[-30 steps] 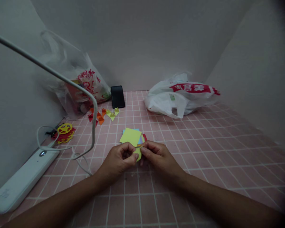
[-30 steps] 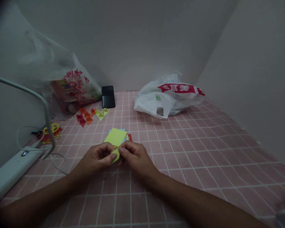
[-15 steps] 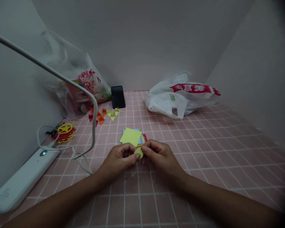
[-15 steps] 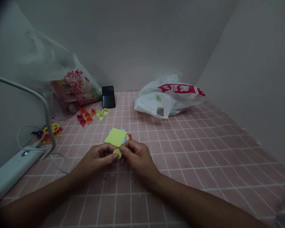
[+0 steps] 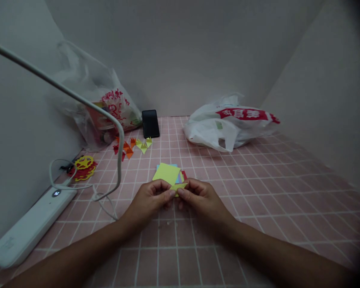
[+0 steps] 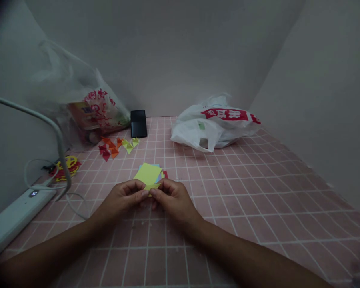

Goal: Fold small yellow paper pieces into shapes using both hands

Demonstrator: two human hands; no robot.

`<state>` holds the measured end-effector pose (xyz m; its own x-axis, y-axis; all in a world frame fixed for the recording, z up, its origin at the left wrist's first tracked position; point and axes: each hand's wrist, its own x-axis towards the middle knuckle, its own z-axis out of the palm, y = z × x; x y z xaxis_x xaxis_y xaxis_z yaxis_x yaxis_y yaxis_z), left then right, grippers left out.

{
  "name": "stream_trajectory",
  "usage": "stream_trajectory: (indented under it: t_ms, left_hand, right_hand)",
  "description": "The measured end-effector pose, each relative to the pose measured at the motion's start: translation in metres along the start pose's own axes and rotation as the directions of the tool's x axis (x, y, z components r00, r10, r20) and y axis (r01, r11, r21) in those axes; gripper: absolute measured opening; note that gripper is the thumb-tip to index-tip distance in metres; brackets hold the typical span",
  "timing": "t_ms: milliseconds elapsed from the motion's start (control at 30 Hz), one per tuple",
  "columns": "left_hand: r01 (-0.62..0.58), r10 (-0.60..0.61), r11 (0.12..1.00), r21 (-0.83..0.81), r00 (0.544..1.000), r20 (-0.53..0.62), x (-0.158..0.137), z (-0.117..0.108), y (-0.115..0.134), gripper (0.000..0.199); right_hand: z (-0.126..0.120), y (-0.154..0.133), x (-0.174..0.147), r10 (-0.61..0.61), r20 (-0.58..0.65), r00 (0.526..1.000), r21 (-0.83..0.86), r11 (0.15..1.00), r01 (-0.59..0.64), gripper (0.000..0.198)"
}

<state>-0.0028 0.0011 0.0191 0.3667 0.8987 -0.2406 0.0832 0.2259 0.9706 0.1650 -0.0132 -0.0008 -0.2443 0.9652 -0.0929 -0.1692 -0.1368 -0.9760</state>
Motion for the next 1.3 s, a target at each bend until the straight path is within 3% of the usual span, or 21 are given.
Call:
stream_trajectory:
  t_ms: [267, 500, 633, 833, 1100, 1300]
  left_hand:
    - [0.006, -0.004, 0.995, -0.095, 1.0, 0.016, 0.003, -0.002, -0.004, 0.024]
    - [0.002, -0.002, 1.0, -0.004, 1.0, -0.014, 0.003, -0.003, -0.002, 0.025]
    - [0.001, -0.001, 1.0, -0.004, 1.0, 0.025, 0.001, -0.003, -0.002, 0.023]
    - [-0.016, 0.013, 0.995, -0.102, 1.0, -0.024, 0.005, -0.006, -0.007, 0.024]
    - [0.01, -0.007, 0.997, -0.077, 0.999, 0.037, 0.005, -0.005, -0.011, 0.026]
    - [-0.043, 0.043, 0.999, 0.003, 0.999, -0.005, 0.003, -0.003, -0.004, 0.023]
  right_hand:
    - [-0.002, 0.003, 0.002, -0.028, -0.029, 0.999, 0.097, 0.995, 0.03, 0.021]
    - [0.0, -0.003, 0.003, 0.012, -0.002, 1.0, 0.043, 0.999, -0.012, 0.02]
    - [0.0, -0.003, -0.001, 0.02, -0.061, 0.998, 0.013, 1.0, -0.019, 0.023]
    - [-0.003, 0.0, 0.001, 0.017, -0.144, 0.989, 0.048, 0.999, -0.01, 0.021]
    - [-0.001, 0.0, -0.001, -0.048, -0.108, 0.993, -0.089, 0.995, 0.038, 0.017]
    - [-0.001, 0.004, -0.002, -0.049, -0.051, 0.997, -0.029, 0.998, 0.048, 0.023]
